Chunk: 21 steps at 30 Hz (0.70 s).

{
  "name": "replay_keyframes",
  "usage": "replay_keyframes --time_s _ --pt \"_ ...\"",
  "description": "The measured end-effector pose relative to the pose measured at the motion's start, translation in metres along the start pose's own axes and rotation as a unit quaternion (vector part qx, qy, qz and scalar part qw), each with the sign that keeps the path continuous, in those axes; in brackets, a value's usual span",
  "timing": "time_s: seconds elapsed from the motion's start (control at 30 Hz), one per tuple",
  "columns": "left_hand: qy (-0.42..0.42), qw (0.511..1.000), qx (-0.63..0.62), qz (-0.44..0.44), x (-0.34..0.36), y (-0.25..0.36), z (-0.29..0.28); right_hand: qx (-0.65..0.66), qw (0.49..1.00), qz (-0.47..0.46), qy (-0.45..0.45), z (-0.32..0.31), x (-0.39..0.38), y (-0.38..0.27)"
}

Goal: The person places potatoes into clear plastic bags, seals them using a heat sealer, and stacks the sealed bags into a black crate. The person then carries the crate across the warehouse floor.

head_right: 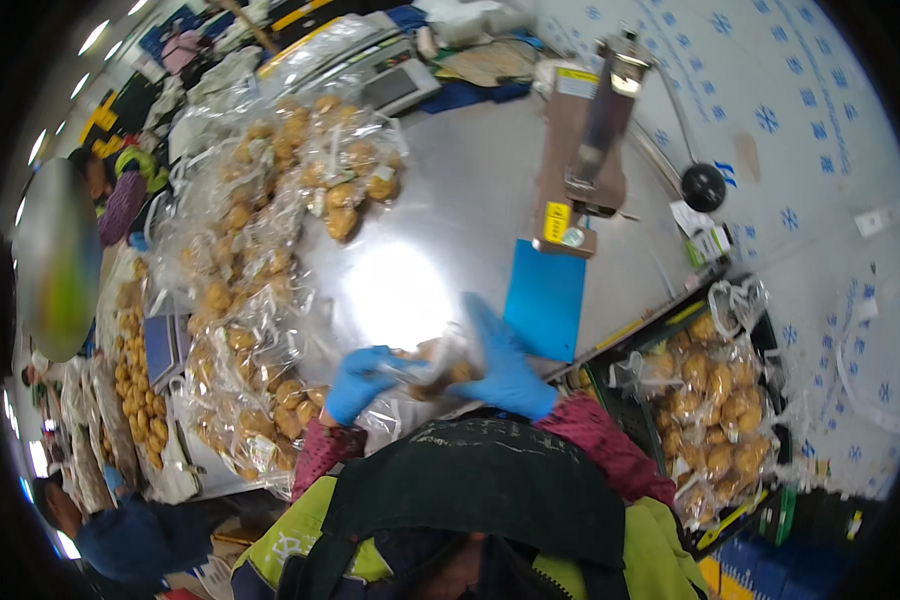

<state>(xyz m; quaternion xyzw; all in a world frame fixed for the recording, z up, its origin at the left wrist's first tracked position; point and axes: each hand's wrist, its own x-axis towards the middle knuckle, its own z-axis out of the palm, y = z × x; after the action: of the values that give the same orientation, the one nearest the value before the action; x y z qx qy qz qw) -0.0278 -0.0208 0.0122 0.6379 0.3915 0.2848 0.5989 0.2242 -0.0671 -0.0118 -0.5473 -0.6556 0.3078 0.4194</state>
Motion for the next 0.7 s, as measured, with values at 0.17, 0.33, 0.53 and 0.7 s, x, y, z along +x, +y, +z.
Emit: replay_keyframes --time_s 0.17,0.33,0.53,0.7 --pt "0.085 0.985 0.045 0.140 0.008 0.003 0.033 0.133 0.988 0.007 -0.083 0.026 0.033 -0.037" --pt "0.029 0.983 -0.156 0.094 0.028 0.000 0.100 0.204 0.964 0.166 -0.048 -0.013 0.028 -0.061" --pt "-0.102 0.987 -0.025 0.125 0.089 0.008 0.142 0.123 0.989 -0.065 0.039 -0.085 -0.022 -0.039" --pt "-0.270 0.947 -0.150 0.085 0.132 0.100 0.160 -0.175 0.946 -0.060 0.266 -0.123 -0.042 -0.015"
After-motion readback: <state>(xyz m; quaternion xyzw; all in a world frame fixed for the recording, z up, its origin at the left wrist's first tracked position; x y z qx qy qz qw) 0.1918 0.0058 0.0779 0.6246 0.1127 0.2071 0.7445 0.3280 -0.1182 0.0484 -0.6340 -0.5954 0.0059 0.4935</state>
